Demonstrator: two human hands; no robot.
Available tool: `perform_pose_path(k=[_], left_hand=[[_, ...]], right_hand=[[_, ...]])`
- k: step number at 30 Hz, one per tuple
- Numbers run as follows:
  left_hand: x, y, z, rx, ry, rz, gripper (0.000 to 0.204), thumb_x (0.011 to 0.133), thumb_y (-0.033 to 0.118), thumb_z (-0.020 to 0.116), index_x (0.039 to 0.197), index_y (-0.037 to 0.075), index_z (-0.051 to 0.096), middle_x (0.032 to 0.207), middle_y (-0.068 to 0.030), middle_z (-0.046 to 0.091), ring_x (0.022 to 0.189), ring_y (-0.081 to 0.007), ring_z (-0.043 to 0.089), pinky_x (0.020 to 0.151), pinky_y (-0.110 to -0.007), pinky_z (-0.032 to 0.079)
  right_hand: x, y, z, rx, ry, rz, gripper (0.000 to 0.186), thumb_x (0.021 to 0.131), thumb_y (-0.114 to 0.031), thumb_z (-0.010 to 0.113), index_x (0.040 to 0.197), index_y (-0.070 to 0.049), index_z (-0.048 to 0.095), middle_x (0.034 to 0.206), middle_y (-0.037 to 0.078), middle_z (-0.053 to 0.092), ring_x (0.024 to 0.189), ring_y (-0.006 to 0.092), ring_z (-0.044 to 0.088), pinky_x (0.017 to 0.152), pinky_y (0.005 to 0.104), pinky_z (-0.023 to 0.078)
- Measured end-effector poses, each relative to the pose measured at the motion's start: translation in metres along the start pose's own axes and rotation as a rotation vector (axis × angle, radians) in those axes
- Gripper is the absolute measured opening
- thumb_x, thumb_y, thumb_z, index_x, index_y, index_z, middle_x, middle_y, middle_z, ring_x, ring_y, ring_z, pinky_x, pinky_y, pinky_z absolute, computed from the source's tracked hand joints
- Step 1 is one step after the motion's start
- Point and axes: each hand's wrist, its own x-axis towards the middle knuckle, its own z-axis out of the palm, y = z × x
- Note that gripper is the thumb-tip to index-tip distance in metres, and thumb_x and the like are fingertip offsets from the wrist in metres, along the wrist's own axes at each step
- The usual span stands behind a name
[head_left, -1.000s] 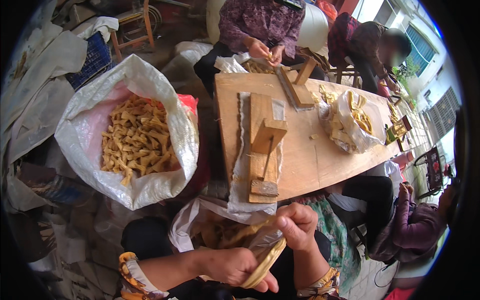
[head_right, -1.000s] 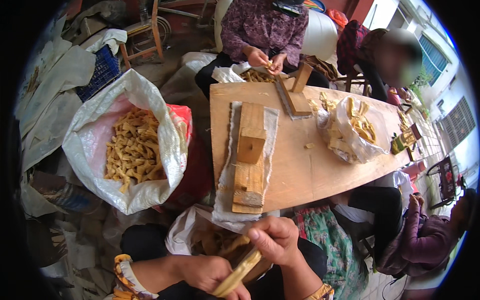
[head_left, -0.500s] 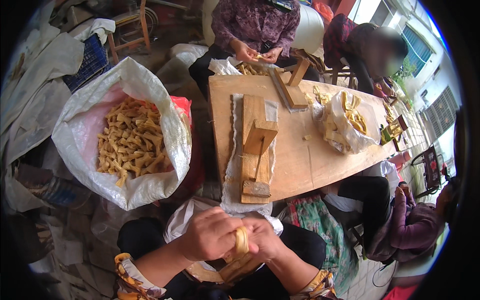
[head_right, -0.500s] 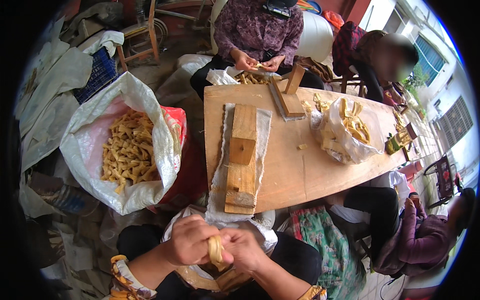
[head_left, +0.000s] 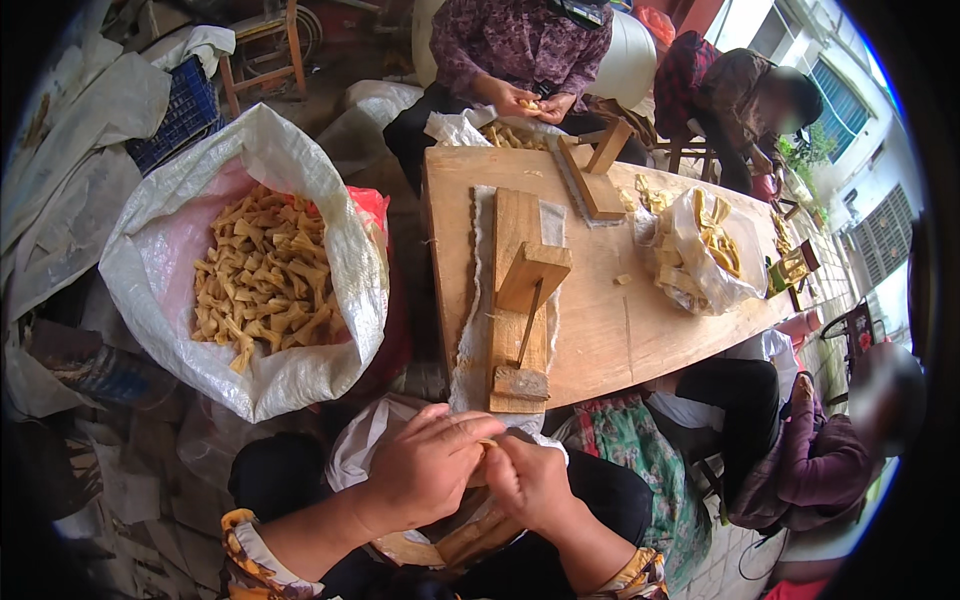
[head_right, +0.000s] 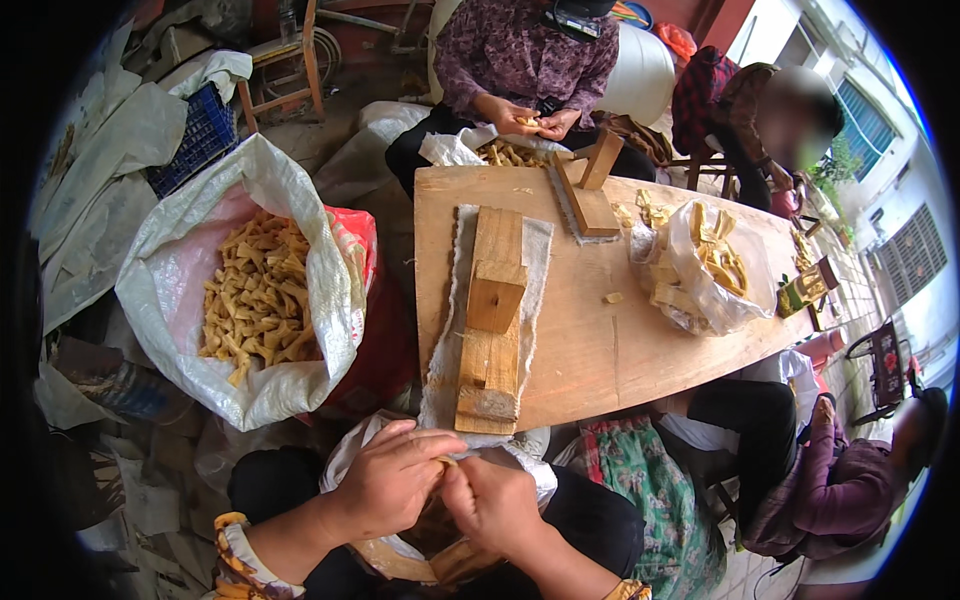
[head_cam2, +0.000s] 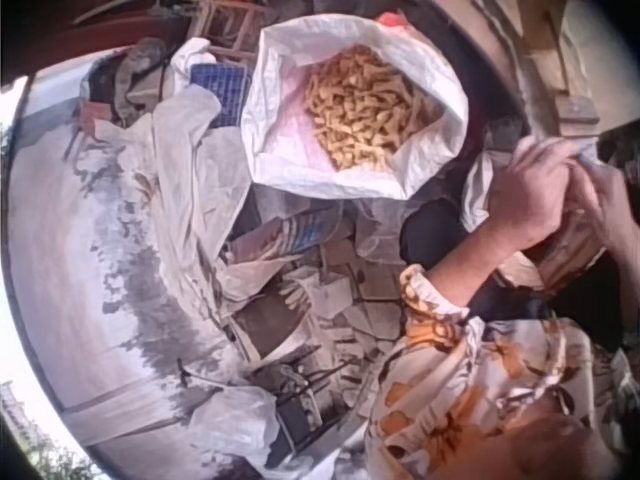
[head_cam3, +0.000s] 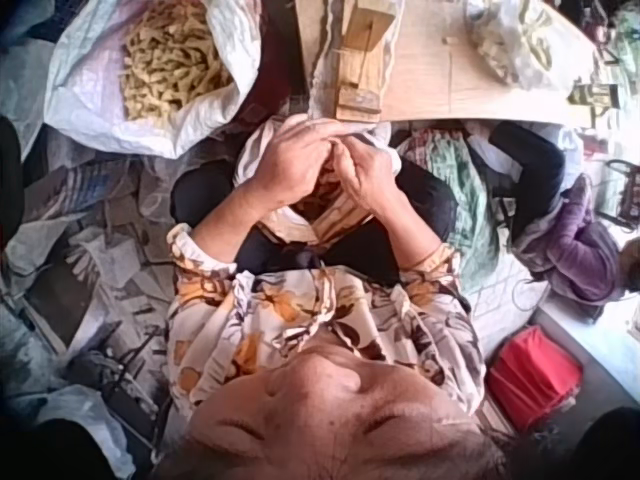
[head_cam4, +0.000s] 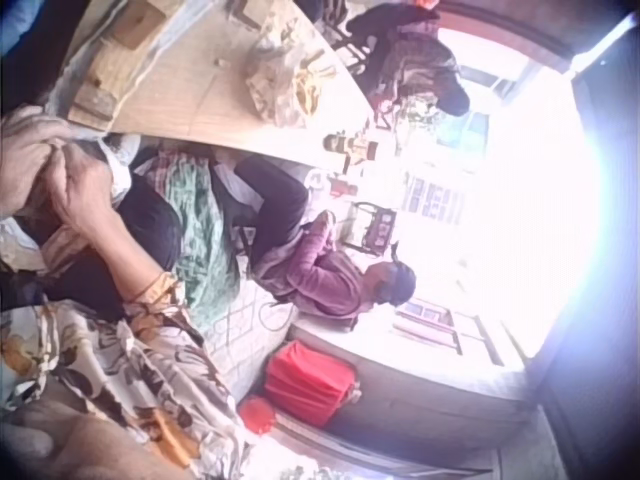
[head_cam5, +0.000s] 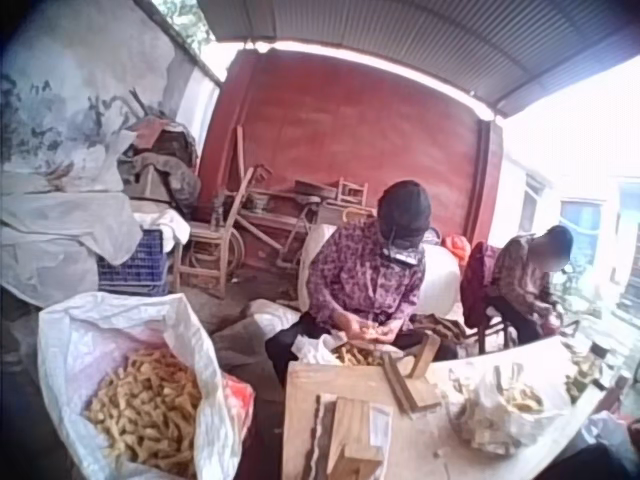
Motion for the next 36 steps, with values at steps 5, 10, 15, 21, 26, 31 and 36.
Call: perform_pose_path(k=[5, 10, 15, 21, 26, 31, 36], left_hand=[[0.004, -0.007, -0.028, -0.628, 0.275, -0.182, 0.006, 0.086, 0.002, 0.066, 0.084, -0.004, 0.064, 0.102, -0.0139, 0.068, 0.087, -0.0202, 0.067, 0.078, -0.030, 0.054], [-0.005, -0.021, -0.023, -0.626, 0.142, -0.249, 0.017, 0.084, 0.009, 0.072, 0.094, -0.003, 0.064, 0.098, -0.0126, 0.068, 0.077, -0.0182, 0.066, 0.070, -0.027, 0.054], [-0.004, -0.017, -0.016, -1.484, -0.239, -0.730, 0.029, 0.083, 0.006, 0.073, 0.107, -0.002, 0.059, 0.080, -0.0072, 0.064, 0.061, -0.0092, 0.059, 0.056, -0.020, 0.050], [-0.013, -0.015, -0.007, -1.511, 0.157, -0.656, 0.009, 0.085, 0.001, 0.068, 0.088, 0.002, 0.059, 0.076, -0.0069, 0.063, 0.057, -0.0068, 0.056, 0.053, -0.019, 0.045], [0.010, -0.012, 0.000, -1.206, 0.250, -0.574, 0.006, 0.089, 0.001, 0.063, 0.092, 0.002, 0.058, 0.076, -0.0056, 0.060, 0.058, -0.0082, 0.055, 0.054, -0.021, 0.047], [0.040, -0.023, 0.013, -0.977, 0.258, -0.529, 0.010, 0.093, 0.003, 0.059, 0.102, -0.001, 0.059, 0.081, -0.0027, 0.059, 0.060, -0.0069, 0.052, 0.057, -0.020, 0.046], [0.055, -0.039, 0.029, -0.358, 0.364, -0.346, 0.010, 0.087, 0.006, 0.065, 0.094, 0.001, 0.060, 0.078, -0.0080, 0.060, 0.067, -0.0151, 0.058, 0.064, -0.029, 0.048]], right_hand=[[-0.003, -0.001, -0.015, 1.115, -0.364, 0.536, 0.045, 0.101, -0.038, 0.047, 0.083, -0.001, 0.065, 0.057, -0.003, 0.045, 0.049, 0.0072, 0.032, 0.049, 0.0224, 0.025], [0.000, 0.006, -0.016, 1.201, -0.371, 0.515, 0.045, 0.099, -0.040, 0.050, 0.083, 0.000, 0.065, 0.055, -0.004, 0.039, 0.048, 0.0056, 0.027, 0.048, 0.0236, 0.022], [0.001, -0.004, -0.003, 1.044, -0.317, 0.524, 0.039, 0.097, -0.036, 0.057, 0.081, -0.001, 0.066, 0.054, -0.004, 0.043, 0.049, 0.0056, 0.032, 0.047, 0.0235, 0.024], [0.000, 0.003, -0.026, 0.955, -0.229, 0.591, 0.034, 0.092, -0.032, 0.065, 0.079, -0.001, 0.068, 0.061, -0.003, 0.053, 0.057, 0.0050, 0.042, 0.052, 0.0209, 0.033], [0.012, 0.003, -0.035, 0.817, 0.165, 0.434, 0.018, 0.087, -0.017, 0.072, 0.083, 0.000, 0.068, 0.072, -0.003, 0.061, 0.066, 0.0032, 0.051, 0.059, 0.0185, 0.040], [0.044, 0.012, -0.040, 0.536, 0.445, 0.203, 0.015, 0.084, -0.012, 0.074, 0.086, 0.000, 0.064, 0.073, 0.002, 0.065, 0.063, 0.0068, 0.057, 0.058, 0.0214, 0.046], [0.067, 0.029, -0.031, -0.088, 0.485, 0.241, 0.023, 0.080, -0.025, 0.077, 0.086, -0.005, 0.066, 0.069, 0.012, 0.065, 0.063, 0.0249, 0.065, 0.060, 0.0341, 0.050]])
